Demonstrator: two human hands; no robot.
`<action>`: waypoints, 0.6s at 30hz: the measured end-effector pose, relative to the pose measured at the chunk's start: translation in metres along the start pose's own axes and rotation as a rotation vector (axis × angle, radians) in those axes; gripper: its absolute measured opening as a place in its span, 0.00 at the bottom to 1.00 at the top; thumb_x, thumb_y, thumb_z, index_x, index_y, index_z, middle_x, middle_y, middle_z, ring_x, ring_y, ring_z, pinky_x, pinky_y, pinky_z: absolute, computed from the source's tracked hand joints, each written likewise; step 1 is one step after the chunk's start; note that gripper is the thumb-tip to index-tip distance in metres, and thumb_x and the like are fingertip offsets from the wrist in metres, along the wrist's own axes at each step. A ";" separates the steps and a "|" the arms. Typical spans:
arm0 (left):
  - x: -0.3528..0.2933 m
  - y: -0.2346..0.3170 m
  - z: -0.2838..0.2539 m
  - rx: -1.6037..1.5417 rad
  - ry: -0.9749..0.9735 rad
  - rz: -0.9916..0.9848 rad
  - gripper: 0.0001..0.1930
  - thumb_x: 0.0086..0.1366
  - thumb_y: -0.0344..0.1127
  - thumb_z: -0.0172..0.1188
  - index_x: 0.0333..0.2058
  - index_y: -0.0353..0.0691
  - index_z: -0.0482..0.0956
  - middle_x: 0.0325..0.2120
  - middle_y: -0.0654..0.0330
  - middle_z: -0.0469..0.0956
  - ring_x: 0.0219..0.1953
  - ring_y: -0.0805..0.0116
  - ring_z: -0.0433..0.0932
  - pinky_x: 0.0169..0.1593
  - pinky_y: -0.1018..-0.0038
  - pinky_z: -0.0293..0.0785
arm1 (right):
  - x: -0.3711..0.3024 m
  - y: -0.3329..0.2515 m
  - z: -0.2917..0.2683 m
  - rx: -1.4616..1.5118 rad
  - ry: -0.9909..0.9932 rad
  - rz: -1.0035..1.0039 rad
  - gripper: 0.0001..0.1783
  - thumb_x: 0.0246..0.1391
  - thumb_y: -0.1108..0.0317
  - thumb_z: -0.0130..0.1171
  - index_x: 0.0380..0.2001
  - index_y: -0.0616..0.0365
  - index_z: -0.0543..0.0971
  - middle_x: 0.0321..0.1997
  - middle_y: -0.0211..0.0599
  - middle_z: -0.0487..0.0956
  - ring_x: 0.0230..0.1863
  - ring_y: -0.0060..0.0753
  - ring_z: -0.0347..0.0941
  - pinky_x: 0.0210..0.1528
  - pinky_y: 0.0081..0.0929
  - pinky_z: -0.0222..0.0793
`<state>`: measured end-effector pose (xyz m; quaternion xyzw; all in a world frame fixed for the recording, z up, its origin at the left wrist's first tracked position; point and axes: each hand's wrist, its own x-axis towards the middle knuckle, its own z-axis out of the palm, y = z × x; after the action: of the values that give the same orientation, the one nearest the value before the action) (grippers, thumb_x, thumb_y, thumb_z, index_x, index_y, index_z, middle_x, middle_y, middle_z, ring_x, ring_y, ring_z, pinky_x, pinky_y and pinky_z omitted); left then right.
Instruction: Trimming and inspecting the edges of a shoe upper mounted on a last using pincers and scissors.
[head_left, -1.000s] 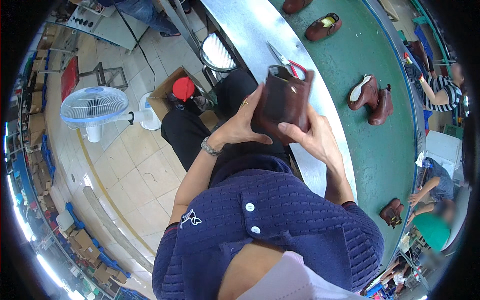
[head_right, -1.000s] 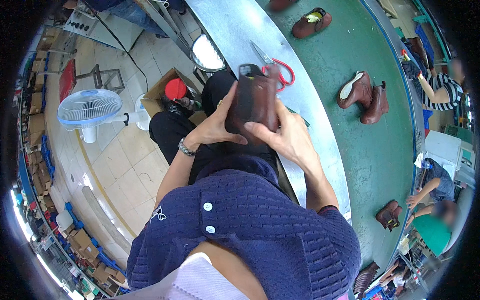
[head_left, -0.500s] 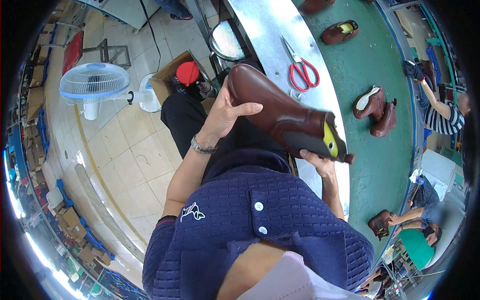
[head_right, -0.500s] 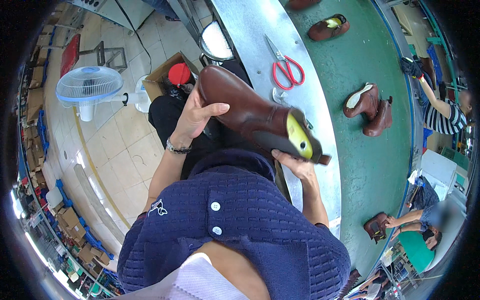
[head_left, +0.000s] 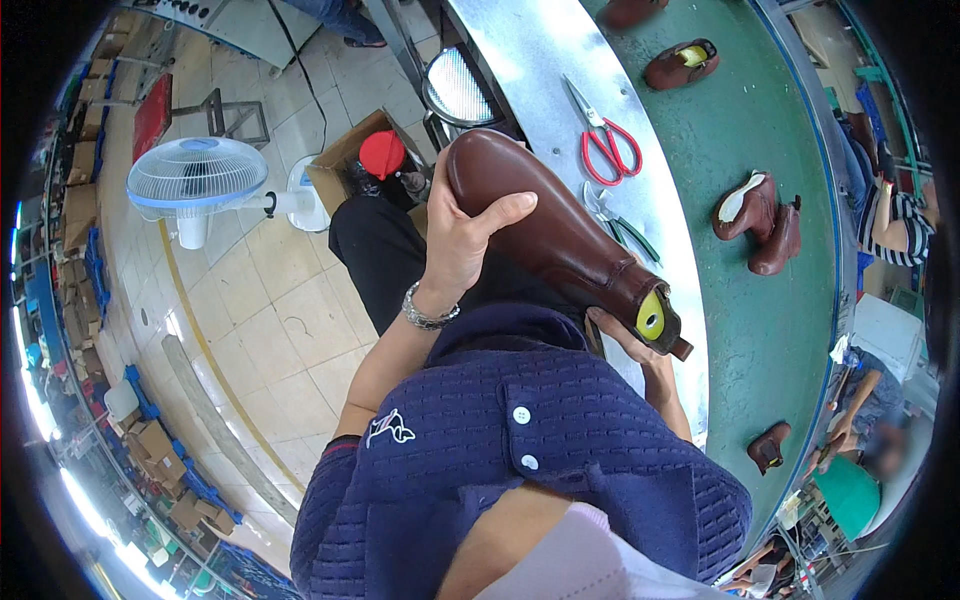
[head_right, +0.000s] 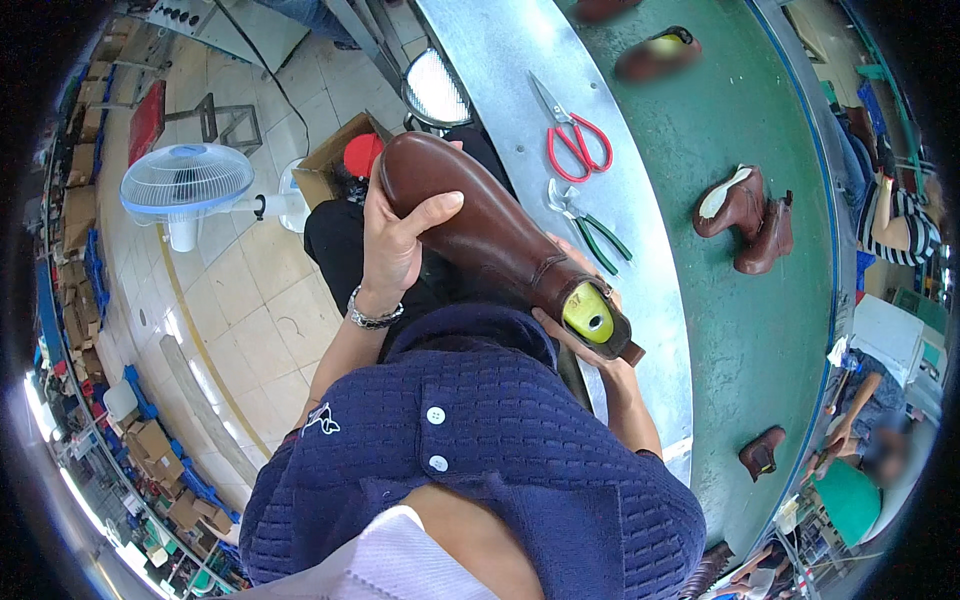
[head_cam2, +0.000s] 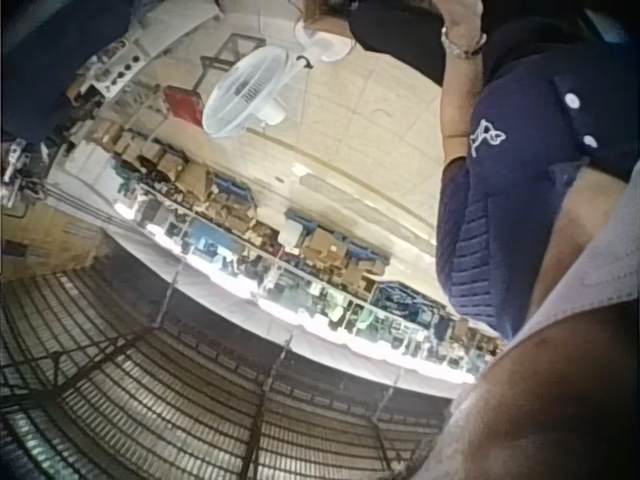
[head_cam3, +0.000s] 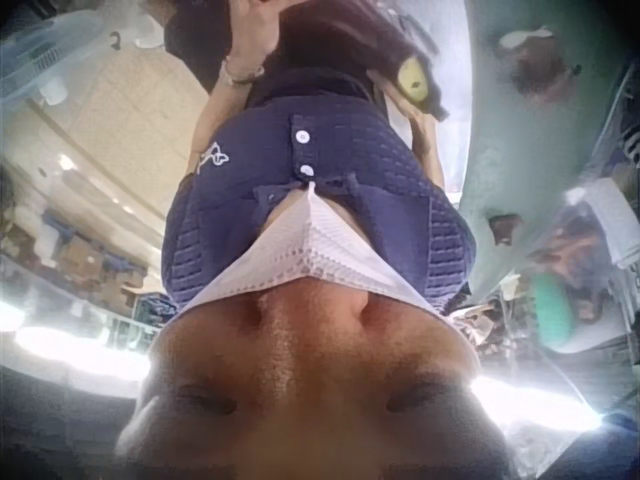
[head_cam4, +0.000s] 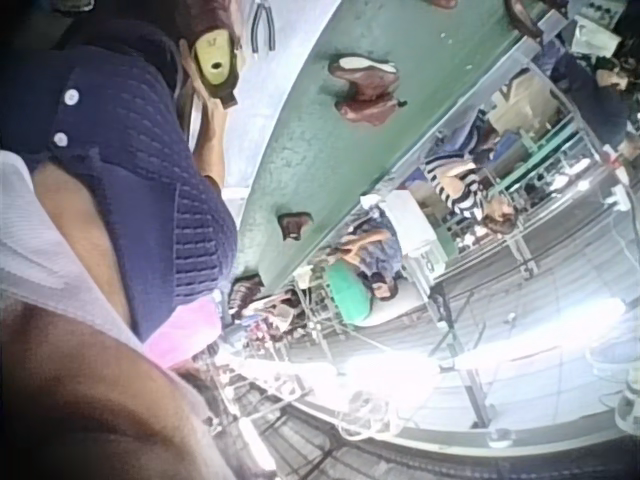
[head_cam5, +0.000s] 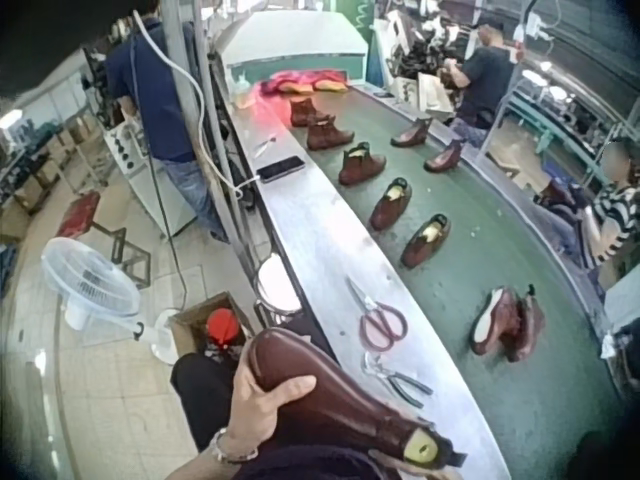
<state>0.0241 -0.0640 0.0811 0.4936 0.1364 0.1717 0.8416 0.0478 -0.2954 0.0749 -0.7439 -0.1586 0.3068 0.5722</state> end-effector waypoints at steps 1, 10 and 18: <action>0.002 0.000 0.002 -0.007 0.019 -0.005 0.25 0.47 0.26 0.66 0.45 0.36 0.66 0.37 0.59 0.73 0.40 0.72 0.73 0.48 0.75 0.68 | -0.001 0.002 0.000 -0.024 0.008 -0.019 0.40 0.35 0.69 0.66 0.56 0.59 0.63 0.56 0.42 0.67 0.57 0.35 0.64 0.61 0.32 0.56; 0.025 -0.084 -0.029 0.464 -0.157 -0.126 0.27 0.61 0.45 0.55 0.51 0.30 0.62 0.47 0.50 0.68 0.50 0.62 0.68 0.54 0.71 0.62 | 0.003 -0.007 -0.010 0.241 0.569 -0.031 0.23 0.37 0.73 0.66 0.40 0.67 0.73 0.39 0.38 0.76 0.39 0.28 0.71 0.43 0.25 0.67; -0.011 -0.125 -0.051 1.575 -0.677 0.198 0.36 0.48 0.42 0.64 0.56 0.44 0.61 0.63 0.46 0.39 0.65 0.45 0.38 0.59 0.46 0.48 | 0.026 -0.020 -0.090 -0.517 1.045 -0.173 0.21 0.35 0.64 0.68 0.33 0.63 0.75 0.22 0.38 0.77 0.23 0.24 0.71 0.32 0.24 0.68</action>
<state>0.0130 -0.0853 -0.0518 0.9675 -0.0862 -0.0565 0.2308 0.1277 -0.3419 0.1012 -0.8961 0.0145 -0.1967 0.3977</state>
